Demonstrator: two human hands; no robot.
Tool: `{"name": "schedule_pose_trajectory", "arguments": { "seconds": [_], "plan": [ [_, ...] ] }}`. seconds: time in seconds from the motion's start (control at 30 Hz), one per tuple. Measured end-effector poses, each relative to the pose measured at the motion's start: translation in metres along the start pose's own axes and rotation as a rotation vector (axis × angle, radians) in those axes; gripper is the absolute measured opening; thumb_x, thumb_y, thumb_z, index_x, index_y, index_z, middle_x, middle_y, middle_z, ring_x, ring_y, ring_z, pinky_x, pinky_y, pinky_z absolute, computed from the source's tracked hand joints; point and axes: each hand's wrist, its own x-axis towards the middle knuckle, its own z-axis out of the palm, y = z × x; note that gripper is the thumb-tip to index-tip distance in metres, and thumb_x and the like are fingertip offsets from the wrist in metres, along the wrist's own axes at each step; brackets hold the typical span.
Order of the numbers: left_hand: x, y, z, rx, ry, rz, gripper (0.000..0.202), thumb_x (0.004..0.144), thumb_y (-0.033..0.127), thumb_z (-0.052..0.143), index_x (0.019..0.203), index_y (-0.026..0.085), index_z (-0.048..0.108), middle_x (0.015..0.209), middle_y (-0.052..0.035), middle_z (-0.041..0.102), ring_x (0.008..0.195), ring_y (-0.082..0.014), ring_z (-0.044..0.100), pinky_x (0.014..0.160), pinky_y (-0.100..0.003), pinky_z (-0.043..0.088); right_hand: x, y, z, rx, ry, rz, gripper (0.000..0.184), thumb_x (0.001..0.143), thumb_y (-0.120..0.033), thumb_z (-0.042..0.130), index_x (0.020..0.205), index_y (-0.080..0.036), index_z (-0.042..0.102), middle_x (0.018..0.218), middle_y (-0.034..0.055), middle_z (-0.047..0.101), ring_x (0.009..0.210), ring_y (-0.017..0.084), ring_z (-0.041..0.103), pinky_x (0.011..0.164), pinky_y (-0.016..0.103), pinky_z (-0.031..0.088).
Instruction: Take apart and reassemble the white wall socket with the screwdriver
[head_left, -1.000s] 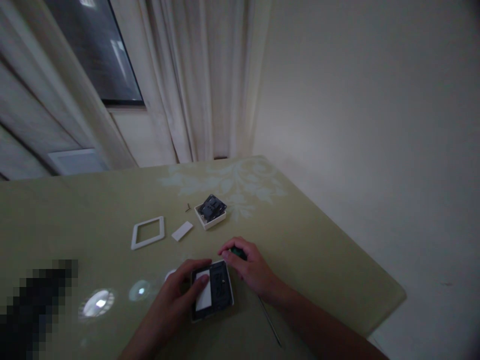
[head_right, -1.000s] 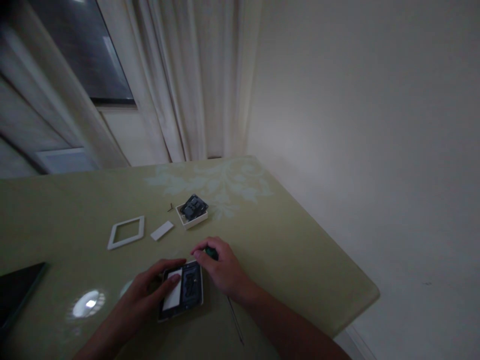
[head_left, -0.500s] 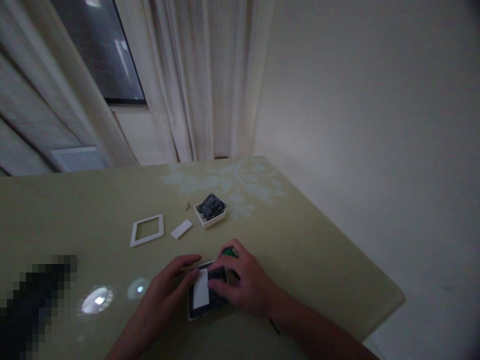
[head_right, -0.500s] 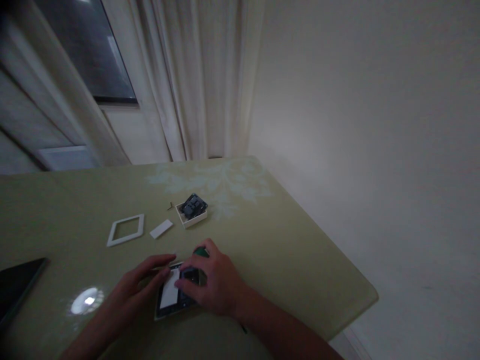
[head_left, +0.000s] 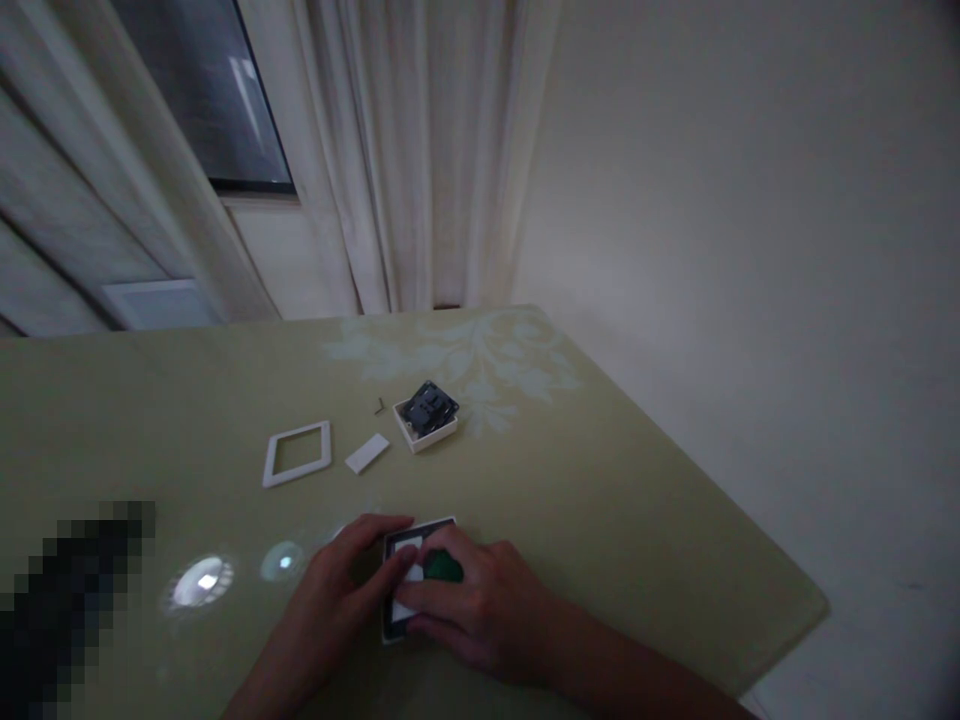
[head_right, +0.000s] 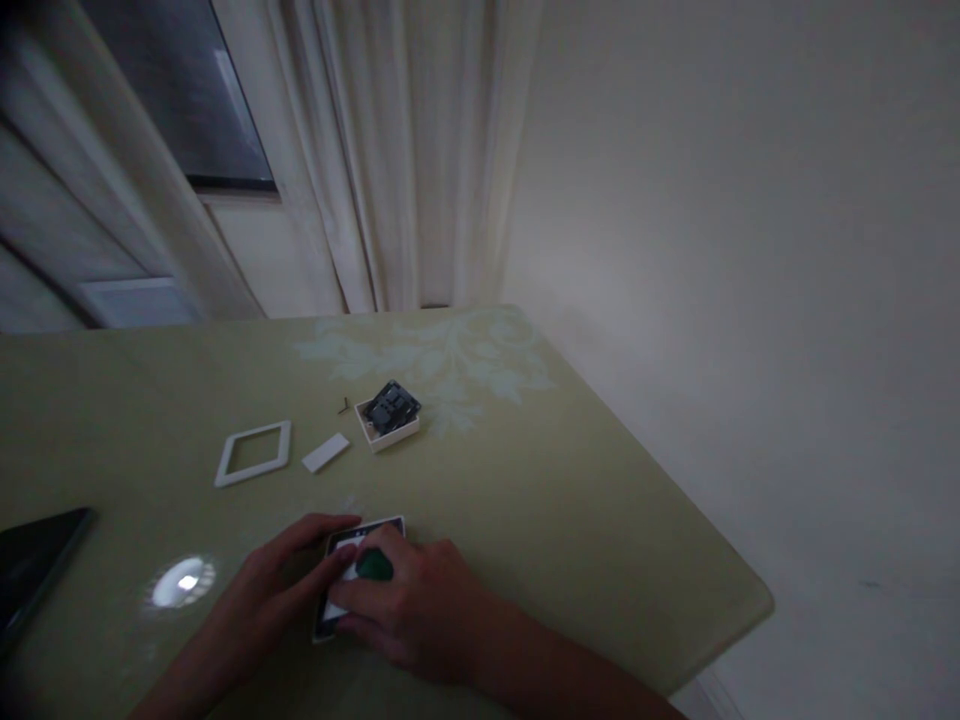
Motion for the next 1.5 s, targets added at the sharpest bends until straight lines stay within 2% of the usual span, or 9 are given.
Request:
{"name": "schedule_pose_trajectory", "arguments": {
  "seconds": [0.2,0.4,0.63,0.83,0.97,1.1,1.2,1.33,1.5],
  "plan": [
    [-0.001,-0.007,0.001,-0.118,-0.073,-0.023,0.033,0.094,0.053,0.072,0.114,0.031,0.085,0.116,-0.0059,0.085,0.108,-0.0300,0.080,0.094,-0.037,0.064,-0.002,0.003,0.002,-0.011,0.040,-0.024,0.026,0.111,-0.048,0.059,0.124,-0.031,0.072,0.130,0.0075,0.072,0.108,0.021,0.073,0.071,0.026,0.056],
    [0.003,-0.013,0.002,-0.182,-0.062,-0.034,0.034,0.090,0.054,0.077,0.111,0.029,0.087,0.107,-0.0062,0.086,0.100,-0.0289,0.081,0.089,-0.036,0.065,-0.002,0.003,0.004,-0.066,0.019,-0.067,0.025,0.111,-0.045,0.058,0.128,-0.030,0.070,0.138,0.0106,0.070,0.113,0.023,0.072,0.069,0.026,0.054],
    [0.005,-0.010,0.003,-0.223,-0.060,-0.041,0.037,0.087,0.056,0.080,0.109,0.028,0.088,0.103,-0.0068,0.086,0.096,-0.0291,0.081,0.084,-0.036,0.066,-0.001,0.001,0.002,-0.074,0.004,-0.043,0.026,0.109,-0.047,0.062,0.129,-0.033,0.069,0.137,0.0087,0.070,0.112,0.022,0.071,0.070,0.025,0.053],
    [0.004,-0.012,0.003,-0.188,-0.065,-0.023,0.038,0.090,0.057,0.077,0.113,0.028,0.087,0.110,-0.0083,0.086,0.103,-0.0302,0.080,0.093,-0.039,0.064,0.001,-0.004,-0.001,-0.103,-0.042,-0.009,0.020,0.110,-0.043,0.060,0.123,-0.031,0.069,0.132,0.0077,0.071,0.101,0.021,0.072,0.063,0.025,0.049],
    [0.004,-0.019,0.005,-0.198,-0.075,-0.021,0.036,0.093,0.055,0.074,0.116,0.029,0.085,0.113,-0.0078,0.085,0.107,-0.0305,0.080,0.095,-0.039,0.064,0.003,-0.003,-0.001,-0.053,-0.023,-0.003,0.021,0.109,-0.046,0.061,0.120,-0.031,0.071,0.131,0.0061,0.071,0.103,0.020,0.072,0.067,0.025,0.051],
    [0.002,-0.022,0.004,-0.157,-0.059,-0.030,0.037,0.096,0.054,0.071,0.120,0.030,0.084,0.119,-0.0079,0.085,0.111,-0.0315,0.079,0.099,-0.042,0.063,0.002,0.001,0.001,0.031,-0.014,0.021,0.024,0.108,-0.046,0.064,0.128,-0.033,0.071,0.132,0.0057,0.070,0.110,0.021,0.070,0.076,0.026,0.054],
    [0.000,-0.017,-0.003,-0.142,-0.078,-0.029,0.037,0.097,0.055,0.070,0.124,0.032,0.083,0.124,-0.0066,0.084,0.116,-0.0326,0.079,0.101,-0.044,0.064,0.002,0.003,0.002,0.072,-0.014,0.061,0.027,0.107,-0.045,0.066,0.131,-0.033,0.072,0.132,0.0064,0.070,0.114,0.023,0.070,0.079,0.027,0.056],
    [-0.002,-0.008,-0.014,-0.192,-0.157,-0.021,0.042,0.091,0.054,0.078,0.129,0.036,0.081,0.129,-0.0052,0.084,0.110,-0.0326,0.082,0.097,-0.044,0.067,0.001,0.007,0.000,0.147,0.016,0.109,0.033,0.099,-0.037,0.073,0.132,-0.033,0.074,0.135,0.0061,0.069,0.103,0.020,0.073,0.079,0.027,0.057],
    [-0.003,-0.012,-0.015,-0.250,-0.181,-0.075,0.047,0.088,0.053,0.082,0.130,0.032,0.080,0.128,-0.0076,0.084,0.107,-0.0321,0.082,0.095,-0.043,0.068,0.000,0.013,-0.004,0.148,0.041,0.029,0.028,0.101,-0.033,0.072,0.129,-0.033,0.077,0.137,0.0071,0.068,0.110,0.020,0.072,0.083,0.027,0.057]
  ]
}}
